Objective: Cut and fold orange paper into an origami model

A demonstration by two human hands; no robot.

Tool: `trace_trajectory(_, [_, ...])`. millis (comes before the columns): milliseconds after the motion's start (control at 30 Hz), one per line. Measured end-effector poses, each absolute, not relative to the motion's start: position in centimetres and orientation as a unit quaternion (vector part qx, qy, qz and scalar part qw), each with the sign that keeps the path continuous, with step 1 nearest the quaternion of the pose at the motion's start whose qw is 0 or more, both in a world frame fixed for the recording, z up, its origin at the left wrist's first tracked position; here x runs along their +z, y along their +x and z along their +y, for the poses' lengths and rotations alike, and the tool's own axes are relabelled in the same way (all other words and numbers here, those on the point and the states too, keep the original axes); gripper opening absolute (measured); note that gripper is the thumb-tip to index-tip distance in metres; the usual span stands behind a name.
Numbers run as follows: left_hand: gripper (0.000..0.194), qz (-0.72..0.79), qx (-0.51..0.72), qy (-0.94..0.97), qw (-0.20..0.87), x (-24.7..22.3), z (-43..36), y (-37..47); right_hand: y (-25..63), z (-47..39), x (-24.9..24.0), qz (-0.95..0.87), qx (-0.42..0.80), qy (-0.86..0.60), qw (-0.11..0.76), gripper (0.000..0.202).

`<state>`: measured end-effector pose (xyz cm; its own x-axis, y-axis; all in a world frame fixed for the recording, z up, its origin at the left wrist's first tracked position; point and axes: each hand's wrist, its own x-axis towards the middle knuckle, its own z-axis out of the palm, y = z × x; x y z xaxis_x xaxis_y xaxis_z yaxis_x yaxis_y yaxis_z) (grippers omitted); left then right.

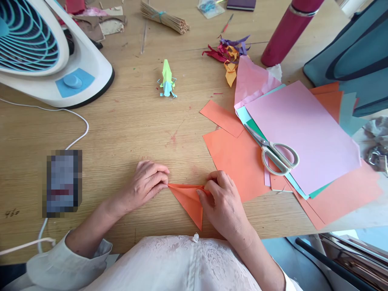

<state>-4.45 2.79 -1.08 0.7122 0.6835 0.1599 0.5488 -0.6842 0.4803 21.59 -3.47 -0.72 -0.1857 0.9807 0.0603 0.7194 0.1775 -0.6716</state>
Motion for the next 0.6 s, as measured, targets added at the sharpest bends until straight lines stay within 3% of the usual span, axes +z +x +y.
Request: trace_trajectory(600, [0.015, 0.422, 0.158, 0.860, 0.240, -0.5, 1.8, -4.0, 21.2, -3.8, -1.0, -0.723, 0.233, -0.601, 0.248, 0.020])
